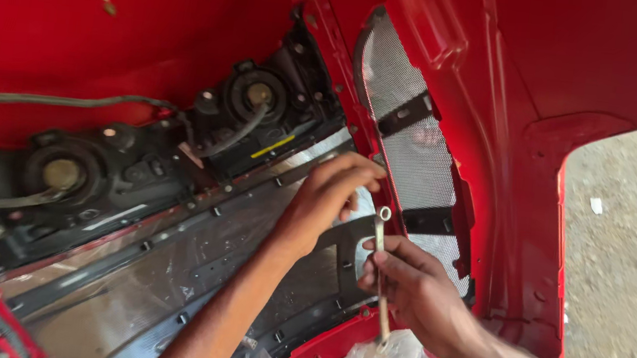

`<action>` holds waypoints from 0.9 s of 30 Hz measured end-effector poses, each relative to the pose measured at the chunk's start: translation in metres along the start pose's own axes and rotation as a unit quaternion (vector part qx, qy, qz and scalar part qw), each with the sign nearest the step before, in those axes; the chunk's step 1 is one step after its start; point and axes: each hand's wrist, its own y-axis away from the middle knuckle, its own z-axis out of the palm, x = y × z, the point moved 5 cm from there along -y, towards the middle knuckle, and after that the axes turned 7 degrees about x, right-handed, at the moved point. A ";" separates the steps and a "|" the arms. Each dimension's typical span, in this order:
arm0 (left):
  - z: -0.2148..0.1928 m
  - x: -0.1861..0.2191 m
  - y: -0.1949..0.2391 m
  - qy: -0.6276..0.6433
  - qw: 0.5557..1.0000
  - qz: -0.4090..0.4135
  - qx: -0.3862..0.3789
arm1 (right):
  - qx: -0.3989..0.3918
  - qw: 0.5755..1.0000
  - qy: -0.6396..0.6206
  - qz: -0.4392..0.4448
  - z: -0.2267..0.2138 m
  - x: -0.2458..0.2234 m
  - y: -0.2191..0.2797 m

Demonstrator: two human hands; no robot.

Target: The person uses wrenches and a screwdriver to tighten bolts and secure components inside a red machinery housing, receiving tools from a nearby person and handling various small fasteners.

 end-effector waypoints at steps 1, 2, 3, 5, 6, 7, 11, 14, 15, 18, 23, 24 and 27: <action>0.008 0.001 -0.004 -0.009 0.999 -0.013 -0.036 | -0.008 1.000 -0.011 0.000 0.003 -0.003 0.006; 0.014 0.002 -0.008 -0.014 0.999 -0.006 -0.050 | -0.018 1.000 -0.023 0.001 0.006 -0.004 0.010; 0.020 0.002 -0.011 -0.018 0.998 0.000 -0.064 | -0.004 1.000 -0.002 0.016 0.005 -0.002 0.015; 0.035 0.003 -0.020 -0.033 0.995 0.042 -0.083 | 0.023 0.998 0.039 0.043 0.001 0.005 0.020; 0.043 0.001 -0.023 -0.042 0.993 0.074 -0.086 | 0.032 0.997 0.063 0.041 -0.002 0.010 0.021; 0.050 -0.002 -0.023 -0.051 0.989 0.106 -0.088 | 0.041 0.995 0.087 0.039 -0.007 0.016 0.022; 0.079 -0.032 -0.021 -0.086 0.984 0.092 -0.125 | 0.099 0.986 0.123 0.057 -0.037 0.061 0.022; 0.090 -0.048 -0.016 -0.059 0.985 0.059 -0.153 | 0.121 0.989 0.045 0.078 -0.053 0.098 0.007; 0.090 -0.050 -0.015 -0.037 0.986 0.055 -0.156 | 0.120 0.990 0.039 0.064 -0.055 0.105 -0.001; 0.090 -0.054 -0.011 0.003 0.988 -0.004 -0.156 | 0.107 0.993 0.028 0.026 -0.055 0.118 -0.017; 0.091 -0.045 -0.004 0.014 0.989 -0.036 -0.142 | 0.082 0.996 0.019 -0.005 -0.031 0.115 -0.035; 0.092 -0.042 -0.003 0.009 0.990 -0.031 -0.134 | 0.084 0.996 0.018 -0.018 -0.027 0.112 -0.038; 0.090 -0.035 -0.006 0.023 0.997 -0.037 -0.070 | 0.094 0.994 0.003 -0.056 -0.016 0.099 -0.045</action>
